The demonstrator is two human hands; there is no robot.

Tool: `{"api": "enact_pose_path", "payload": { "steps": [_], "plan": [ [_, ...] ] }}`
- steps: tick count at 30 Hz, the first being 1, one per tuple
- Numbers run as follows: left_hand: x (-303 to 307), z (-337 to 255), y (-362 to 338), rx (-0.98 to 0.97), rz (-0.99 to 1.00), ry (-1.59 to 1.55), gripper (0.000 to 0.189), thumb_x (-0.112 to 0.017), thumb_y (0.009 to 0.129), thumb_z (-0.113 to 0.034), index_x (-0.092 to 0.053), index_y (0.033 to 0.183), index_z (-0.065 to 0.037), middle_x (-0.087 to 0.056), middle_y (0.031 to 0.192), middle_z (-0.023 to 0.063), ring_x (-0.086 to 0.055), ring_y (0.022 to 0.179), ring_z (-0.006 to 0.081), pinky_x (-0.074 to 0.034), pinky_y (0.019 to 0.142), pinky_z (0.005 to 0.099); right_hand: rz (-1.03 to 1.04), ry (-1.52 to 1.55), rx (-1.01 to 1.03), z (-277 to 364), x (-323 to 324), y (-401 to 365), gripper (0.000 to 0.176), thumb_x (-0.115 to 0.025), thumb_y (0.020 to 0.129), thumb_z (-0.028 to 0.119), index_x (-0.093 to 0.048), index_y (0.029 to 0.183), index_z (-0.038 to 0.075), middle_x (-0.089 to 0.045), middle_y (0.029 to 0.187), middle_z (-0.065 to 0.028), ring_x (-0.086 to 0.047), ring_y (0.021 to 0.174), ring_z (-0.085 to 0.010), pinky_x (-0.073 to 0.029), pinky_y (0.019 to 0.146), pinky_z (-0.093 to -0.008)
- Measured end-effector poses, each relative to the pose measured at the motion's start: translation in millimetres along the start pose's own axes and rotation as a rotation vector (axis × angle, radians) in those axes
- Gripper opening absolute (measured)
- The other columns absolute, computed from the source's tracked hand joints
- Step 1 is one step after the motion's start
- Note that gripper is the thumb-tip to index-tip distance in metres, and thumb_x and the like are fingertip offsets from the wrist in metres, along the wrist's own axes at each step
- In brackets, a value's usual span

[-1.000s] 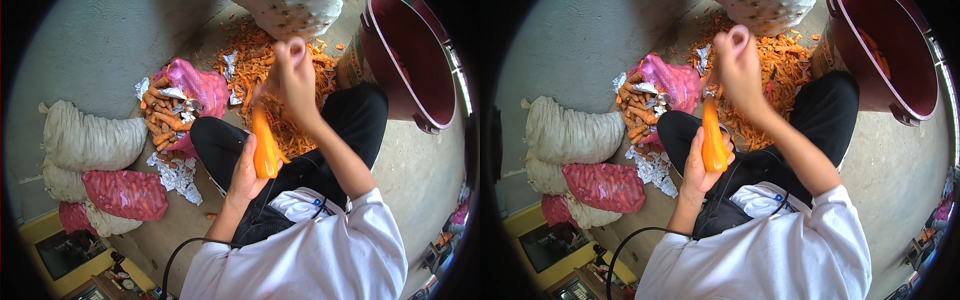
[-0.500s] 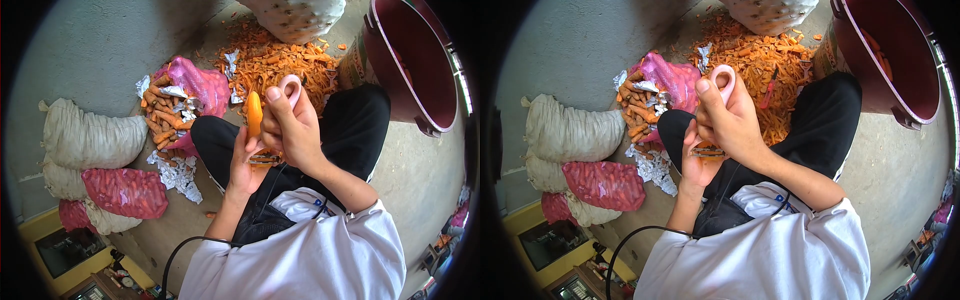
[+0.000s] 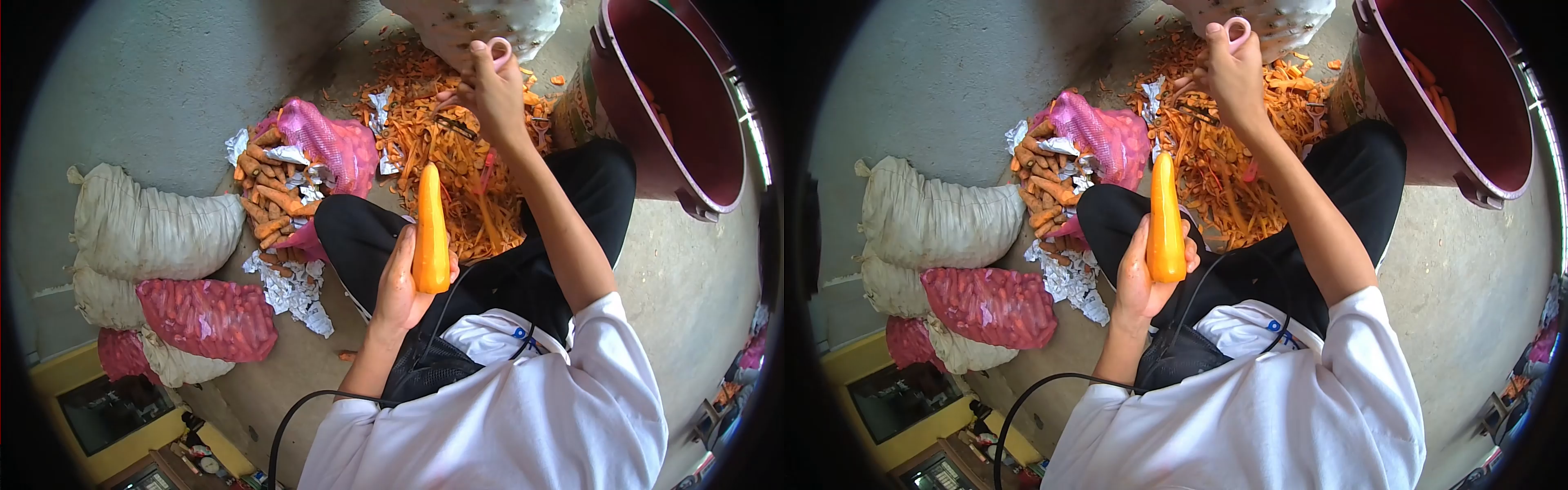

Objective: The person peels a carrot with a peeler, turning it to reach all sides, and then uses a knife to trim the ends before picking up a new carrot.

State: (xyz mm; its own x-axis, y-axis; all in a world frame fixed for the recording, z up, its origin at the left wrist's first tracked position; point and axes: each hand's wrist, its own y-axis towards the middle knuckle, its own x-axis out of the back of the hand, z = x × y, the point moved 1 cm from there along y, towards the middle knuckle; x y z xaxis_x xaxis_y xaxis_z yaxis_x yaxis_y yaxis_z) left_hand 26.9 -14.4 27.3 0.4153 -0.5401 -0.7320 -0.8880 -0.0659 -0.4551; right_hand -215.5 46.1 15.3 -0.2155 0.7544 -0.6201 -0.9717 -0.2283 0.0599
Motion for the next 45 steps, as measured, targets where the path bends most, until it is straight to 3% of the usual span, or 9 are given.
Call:
{"api": "enact_pose_path", "payload": {
  "steps": [3,7,9,15,19,24,28,41,45],
  "plan": [
    [-4,-7,5,0.125,-0.045,-0.175,0.034,-0.037,0.097,-0.037,-0.049,0.112,-0.009,-0.05,0.093,0.0078,-0.05,0.076,0.0198,-0.042,0.066,0.0333,0.043,0.04,-0.137,34,-26,-42,0.023,-0.05,0.095,0.024,-0.034,0.083,0.012,-0.032,0.057,0.0052,-0.031,0.04,-0.004,-0.056,0.05,-0.0306],
    [5,-1,12,0.171,0.082,-0.245,0.035,-0.037,0.097,-0.043,-0.051,0.105,-0.011,-0.057,0.094,0.0071,-0.056,0.084,0.0185,-0.045,0.07,0.0339,0.067,0.204,-0.359,61,-55,-103,0.022,-0.051,0.095,0.024,-0.034,0.087,0.013,-0.032,0.058,0.0043,-0.025,0.04,-0.0031,-0.023,0.035,-0.02],
    [-23,-11,6,0.146,-0.13,-0.118,0.035,-0.036,0.096,-0.045,-0.052,0.1,-0.014,-0.058,0.092,0.0064,-0.056,0.087,0.0179,-0.045,0.07,0.0337,0.147,0.22,-0.419,60,-52,-120,0.024,-0.054,0.093,0.026,-0.034,0.093,0.013,-0.036,0.058,0.0026,-0.036,0.041,-0.0054,-0.045,0.04,-0.025],
    [-8,-4,7,-0.048,-0.042,0.075,0.04,-0.031,0.096,-0.052,-0.049,0.089,-0.017,-0.059,0.085,0.0033,-0.057,0.077,0.0139,-0.045,0.063,0.0307,0.138,0.183,-0.415,52,-57,-137,0.025,-0.052,0.094,0.023,-0.034,0.099,0.007,-0.041,0.059,0.0005,-0.039,0.039,-0.0064,-0.043,0.039,-0.0232],
    [-13,-9,7,-0.17,-0.059,0.235,0.042,-0.031,0.097,-0.049,-0.049,0.099,-0.012,-0.058,0.086,0.0064,-0.056,0.076,0.0142,-0.045,0.063,0.0293,0.147,0.153,-0.416,34,-50,-124,0.024,-0.053,0.094,0.024,-0.036,0.099,0.007,-0.043,0.061,-0.0001,-0.043,0.041,-0.0069,-0.041,0.039,-0.0219],
    [-5,7,-8,-0.11,-0.055,0.361,0.053,-0.03,0.098,-0.047,-0.041,0.125,-0.003,-0.049,0.091,0.0062,-0.053,0.076,0.016,-0.044,0.058,0.0299,0.01,-0.223,0.133,-11,-21,-20,0.025,-0.05,0.095,0.024,-0.036,0.095,0.003,-0.048,0.062,-0.0045,-0.046,0.038,-0.0112,-0.045,0.037,-0.0259],
    [-9,-3,-3,-0.117,0.032,0.205,0.051,-0.029,0.099,-0.045,-0.039,0.127,-0.003,-0.05,0.092,0.0071,-0.053,0.077,0.0165,-0.045,0.06,0.0302,-0.003,0.019,0.026,8,-11,1,0.023,-0.049,0.095,0.025,-0.033,0.088,0.01,-0.035,0.058,0.002,-0.037,0.041,-0.0056,-0.056,0.047,-0.0303],
    [9,-3,16,-0.054,-0.012,0.233,0.045,-0.03,0.098,-0.047,-0.047,0.111,-0.008,-0.055,0.092,0.0085,-0.057,0.076,0.0185,-0.047,0.057,0.032,0.097,0.189,-0.258,75,-31,-92,0.022,-0.049,0.095,0.026,-0.032,0.089,0.013,-0.032,0.055,0.0041,-0.031,0.039,-0.0046,-0.051,0.043,-0.0285],
    [-9,-3,15,-0.081,-0.023,0.247,0.047,-0.03,0.098,-0.048,-0.047,0.11,-0.006,-0.057,0.088,0.009,-0.057,0.072,0.0173,-0.047,0.055,0.0313,0.204,0.216,-0.429,64,-43,-124,0.017,-0.05,0.095,0.019,-0.035,0.097,0.013,-0.038,0.058,0.0033,-0.035,0.039,-0.0049,-0.033,0.036,-0.0211]
  ]
}}
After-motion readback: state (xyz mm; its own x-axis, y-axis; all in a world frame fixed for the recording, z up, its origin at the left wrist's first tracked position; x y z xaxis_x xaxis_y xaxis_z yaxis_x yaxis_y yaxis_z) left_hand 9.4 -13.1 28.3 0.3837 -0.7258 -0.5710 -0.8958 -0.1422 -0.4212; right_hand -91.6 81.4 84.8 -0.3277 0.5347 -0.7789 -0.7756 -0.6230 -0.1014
